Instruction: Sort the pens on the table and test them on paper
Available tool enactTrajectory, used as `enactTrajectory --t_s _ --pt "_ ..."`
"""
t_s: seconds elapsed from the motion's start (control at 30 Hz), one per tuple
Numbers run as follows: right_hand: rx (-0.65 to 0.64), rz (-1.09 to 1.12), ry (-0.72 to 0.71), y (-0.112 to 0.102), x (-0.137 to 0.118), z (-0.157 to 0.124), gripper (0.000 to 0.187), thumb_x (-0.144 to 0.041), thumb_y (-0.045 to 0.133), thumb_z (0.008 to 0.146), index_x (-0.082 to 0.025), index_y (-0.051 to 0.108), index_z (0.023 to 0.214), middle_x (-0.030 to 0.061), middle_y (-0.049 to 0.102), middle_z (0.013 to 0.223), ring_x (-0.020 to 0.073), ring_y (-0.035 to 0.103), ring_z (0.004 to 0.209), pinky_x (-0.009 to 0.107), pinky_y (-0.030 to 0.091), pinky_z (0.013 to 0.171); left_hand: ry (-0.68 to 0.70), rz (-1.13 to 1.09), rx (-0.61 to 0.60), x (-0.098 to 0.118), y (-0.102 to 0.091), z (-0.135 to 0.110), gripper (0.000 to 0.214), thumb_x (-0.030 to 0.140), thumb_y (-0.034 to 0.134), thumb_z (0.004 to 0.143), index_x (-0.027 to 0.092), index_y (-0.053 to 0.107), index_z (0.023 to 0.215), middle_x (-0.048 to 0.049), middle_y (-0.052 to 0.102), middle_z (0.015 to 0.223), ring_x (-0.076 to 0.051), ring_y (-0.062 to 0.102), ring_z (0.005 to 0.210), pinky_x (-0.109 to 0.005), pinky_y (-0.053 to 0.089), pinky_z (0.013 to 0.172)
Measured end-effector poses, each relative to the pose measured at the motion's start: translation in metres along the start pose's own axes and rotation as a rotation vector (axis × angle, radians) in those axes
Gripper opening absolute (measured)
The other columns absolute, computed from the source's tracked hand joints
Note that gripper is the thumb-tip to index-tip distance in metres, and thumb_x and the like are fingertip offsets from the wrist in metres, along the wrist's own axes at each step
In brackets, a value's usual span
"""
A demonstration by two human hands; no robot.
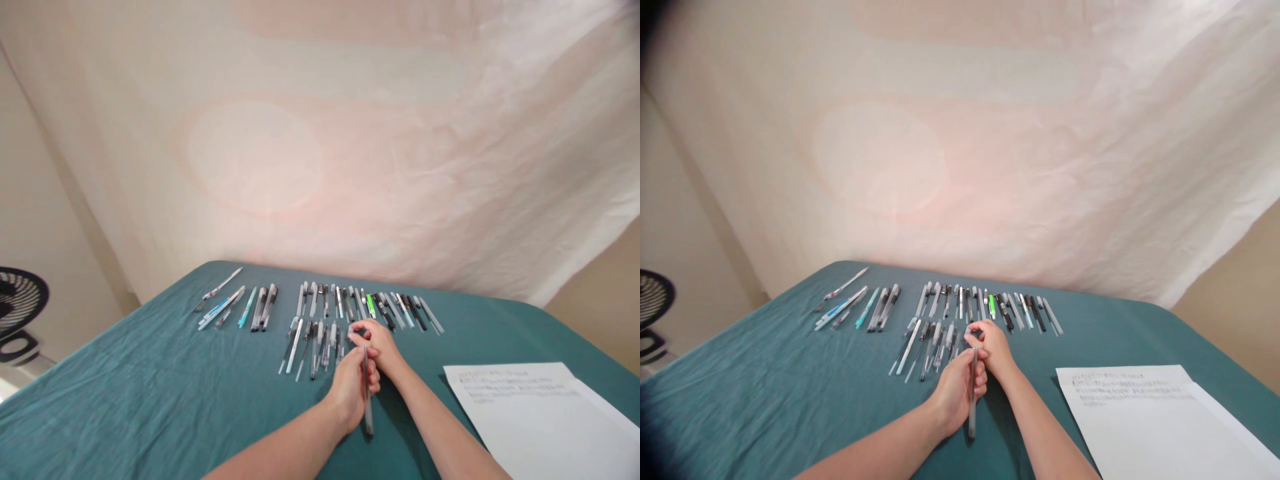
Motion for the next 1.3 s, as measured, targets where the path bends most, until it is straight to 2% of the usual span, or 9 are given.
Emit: enactTrajectory --t_s 0.33,0.5,0.6,0.7,0.83,0.97,1.07,1.2,1.3 --pt "0.040 0.150 0.108 -0.008 0.010 -0.002 0.032 -0.039 0.057 0.069 -0.015 0.064 0.090 0.0059 0.064 0.079 0.0143 0.053 0.058 0.027 0.043 0.056 0.032 -0.054 -0.031 0.006 0.005 -0.004 0.018 0.028 0.050 0.080 0.011 0.055 0.081 0.0034 0.044 0.055 -0.005 0.040 0.043 -0.017 0.027 0.041" --pt "0.051 0.248 0.198 -0.023 0.009 -0.007 0.037 -0.047 0.048 0.075 -0.013 0.061 0.083 0.0049 0.063 0.069 0.0115 0.051 0.049 0.022 0.038 0.045 0.151 -0.105 -0.034 0.038 0.010 -0.001 0.013 0.023 0.054 0.080 0.012 0.056 0.086 -0.0007 0.054 0.066 -0.007 0.053 0.056 -0.018 0.042 0.054" --pt "-0.191 0.327 0.290 -0.013 -0.004 -0.016 0.044 -0.054 0.044 0.076 -0.014 0.061 0.076 0.0030 0.062 0.063 0.0067 0.040 0.037 0.019 0.025 0.035 0.256 -0.141 -0.012 0.069 0.005 0.004 0.010 0.019 0.052 0.082 0.014 0.055 0.089 -0.0038 0.060 0.078 -0.011 0.059 0.072 -0.022 0.046 0.069" --pt "-0.480 0.348 0.288 -0.001 -0.028 -0.032 0.049 -0.057 0.043 0.077 -0.012 0.062 0.074 0.0043 0.064 0.065 0.0045 0.037 0.037 0.018 0.023 0.036 0.348 -0.165 0.030 0.097 -0.005 0.008 0.006 0.016 0.049 0.083 0.016 0.053 0.088 -0.0048 0.062 0.084 -0.013 0.061 0.085 -0.024 0.045 0.077" --pt "-0.627 0.376 0.274 0.002 -0.044 -0.044 0.049 -0.056 0.045 0.077 -0.011 0.063 0.081 0.0056 0.066 0.072 0.0040 0.039 0.040 0.017 0.024 0.036 0.434 -0.166 0.039 0.120 -0.010 0.008 0.003 0.016 0.048 0.084 0.017 0.050 0.085 -0.0063 0.064 0.089 -0.017 0.059 0.096 -0.028 0.044 0.083" --pt "-0.592 0.471 0.304 0.002 -0.044 -0.042 0.048 -0.056 0.044 0.078 -0.012 0.062 0.084 0.0051 0.065 0.072 0.0048 0.041 0.042 0.016 0.023 0.035 0.482 -0.153 0.038 0.130 -0.011 0.007 0.002 0.016 0.048 0.084 0.017 0.049 0.084 -0.0061 0.065 0.090 -0.017 0.059 0.098 -0.029 0.042 0.085" --pt "-0.530 0.475 0.298 -0.002 -0.043 -0.037 0.042 -0.052 0.051 0.075 -0.012 0.062 0.082 0.0027 0.063 0.069 0.0043 0.040 0.043 0.016 0.023 0.036 0.495 -0.143 0.030 0.131 -0.009 0.006 0.002 0.018 0.049 0.084 0.018 0.048 0.086 -0.0061 0.065 0.092 -0.017 0.058 0.098 -0.031 0.040 0.089" --pt "-0.413 0.477 0.293 -0.011 -0.040 -0.030 0.039 -0.051 0.055 0.073 -0.013 0.061 0.077 0.0003 0.058 0.062 0.0041 0.037 0.042 0.017 0.022 0.036 0.459 -0.044 -0.040 0.113 0.003 0.002 0.014 0.024 0.052 0.083 0.018 0.050 0.095 -0.0097 0.063 0.101 -0.019 0.058 0.098 -0.037 0.037 0.092" --pt "-0.383 0.470 0.275 -0.015 -0.038 -0.029 0.039 -0.051 0.053 0.074 -0.013 0.058 0.068 -0.0021 0.052 0.054 0.0046 0.036 0.041 0.017 0.023 0.037 0.412 0.111 -0.115 0.092 0.013 -0.001 0.026 0.028 0.054 0.081 0.017 0.051 0.104 -0.0113 0.062 0.105 -0.021 0.057 0.098 -0.040 0.036 0.092"
Point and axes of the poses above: each hand's wrist, its own z-axis towards the middle knuckle, its own y-axis out of the palm, x = y × z, the point moved 10 cm from there along z, towards the middle knuckle
